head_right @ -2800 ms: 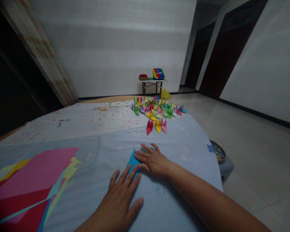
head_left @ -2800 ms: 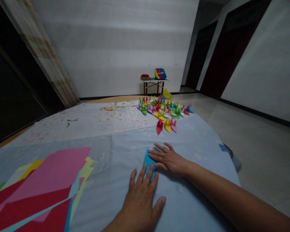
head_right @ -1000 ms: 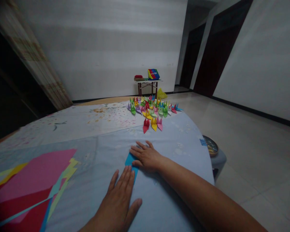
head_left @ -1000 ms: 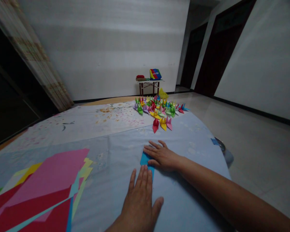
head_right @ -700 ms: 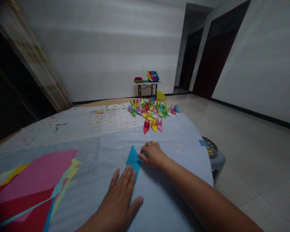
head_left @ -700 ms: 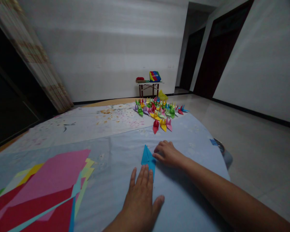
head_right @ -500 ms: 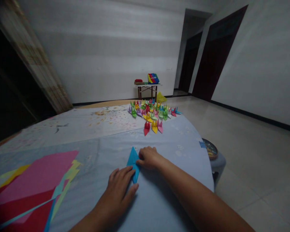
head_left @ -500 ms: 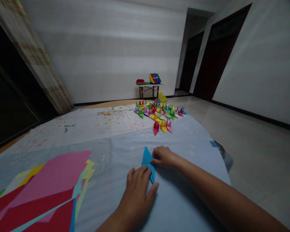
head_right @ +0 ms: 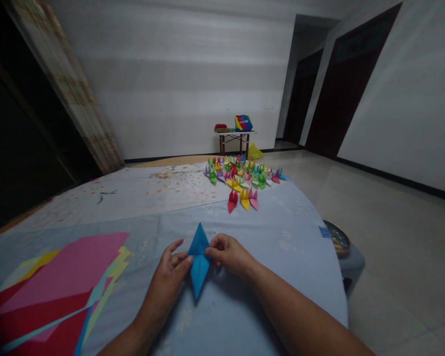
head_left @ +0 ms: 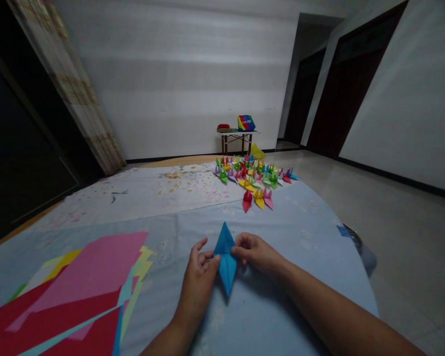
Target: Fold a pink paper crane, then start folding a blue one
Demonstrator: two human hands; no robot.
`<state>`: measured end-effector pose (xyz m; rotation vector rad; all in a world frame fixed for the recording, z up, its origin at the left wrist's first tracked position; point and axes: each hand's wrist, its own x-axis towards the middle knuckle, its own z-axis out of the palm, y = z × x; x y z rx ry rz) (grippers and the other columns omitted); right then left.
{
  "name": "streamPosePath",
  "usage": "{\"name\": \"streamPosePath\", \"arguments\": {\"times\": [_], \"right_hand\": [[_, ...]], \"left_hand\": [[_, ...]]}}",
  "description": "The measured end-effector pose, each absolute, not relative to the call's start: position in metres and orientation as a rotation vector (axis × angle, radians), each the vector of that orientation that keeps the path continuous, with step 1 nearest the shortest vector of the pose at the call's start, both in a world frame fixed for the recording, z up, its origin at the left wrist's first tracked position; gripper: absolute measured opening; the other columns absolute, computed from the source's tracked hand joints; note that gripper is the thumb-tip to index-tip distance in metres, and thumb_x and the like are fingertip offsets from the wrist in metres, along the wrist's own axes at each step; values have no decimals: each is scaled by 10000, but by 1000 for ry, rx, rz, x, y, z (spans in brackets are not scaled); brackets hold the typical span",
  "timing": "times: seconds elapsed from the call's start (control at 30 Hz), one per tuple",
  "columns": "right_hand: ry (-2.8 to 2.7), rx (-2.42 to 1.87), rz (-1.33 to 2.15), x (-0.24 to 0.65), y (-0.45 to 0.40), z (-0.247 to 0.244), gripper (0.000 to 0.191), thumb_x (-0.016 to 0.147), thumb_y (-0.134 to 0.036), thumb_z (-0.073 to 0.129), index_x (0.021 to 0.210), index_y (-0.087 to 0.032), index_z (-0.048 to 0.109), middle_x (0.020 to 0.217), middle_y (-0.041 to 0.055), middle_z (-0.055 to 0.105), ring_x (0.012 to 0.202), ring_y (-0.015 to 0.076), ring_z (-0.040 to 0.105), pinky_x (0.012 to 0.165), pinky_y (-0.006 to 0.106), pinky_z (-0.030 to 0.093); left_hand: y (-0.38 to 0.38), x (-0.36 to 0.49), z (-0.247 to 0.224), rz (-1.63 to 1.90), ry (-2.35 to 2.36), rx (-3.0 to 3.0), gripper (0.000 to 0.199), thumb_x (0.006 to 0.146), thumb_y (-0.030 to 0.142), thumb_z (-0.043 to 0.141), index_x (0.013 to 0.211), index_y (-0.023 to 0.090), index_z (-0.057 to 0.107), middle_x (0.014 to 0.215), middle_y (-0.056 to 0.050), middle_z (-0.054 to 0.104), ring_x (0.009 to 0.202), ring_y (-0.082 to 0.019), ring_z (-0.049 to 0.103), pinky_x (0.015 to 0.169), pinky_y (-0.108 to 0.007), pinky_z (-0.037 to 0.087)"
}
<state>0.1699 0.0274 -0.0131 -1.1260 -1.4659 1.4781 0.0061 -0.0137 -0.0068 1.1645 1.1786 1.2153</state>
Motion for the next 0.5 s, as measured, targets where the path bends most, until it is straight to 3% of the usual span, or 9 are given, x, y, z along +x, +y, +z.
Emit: {"name": "streamPosePath", "arguments": {"times": [0.1, 0.23, 0.37, 0.5], "right_hand": [[-1477, -1094, 1544, 174, 26, -7, 336, 675, -436, 629, 777, -155, 478, 566, -45, 548, 456, 61, 490, 452, 183, 385], [-1460, -1092, 1515, 184, 29, -2, 397, 704, -423, 614, 953, -144, 482, 668, -11, 590, 537, 87, 546, 479, 199, 412], [-1553, -1081, 1470, 189, 31, -6, 464, 666, -308, 656, 1056, -149, 462, 707, -14, 590, 538, 81, 526, 487, 196, 395], [-1795, -1165, 1256, 188, 28, -12, 289, 695, -199, 590, 979, -157, 559, 651, -34, 556, 534, 74, 481, 514, 194, 372]], "left_hand": [[-12, 3, -3, 1176, 1132, 1164, 457, 728, 366, 600, 1098, 142, 452, 834, -44, 653, 700, -177, 643, 612, -273, 489], [-6, -4, -2, 1063, 1213, 1356, 314, 740, 330, 571, 984, 136, 610, 883, -59, 681, 800, -203, 628, 719, -307, 478], [-2, -9, -3, 928, 1302, 1683, 287, 772, 283, 507, 992, 163, 647, 944, -61, 670, 887, -213, 601, 824, -346, 441], [-4, -9, -4, 846, 1319, 1994, 295, 817, 271, 454, 1033, 178, 632, 912, -66, 631, 881, -198, 583, 820, -346, 443]]}}
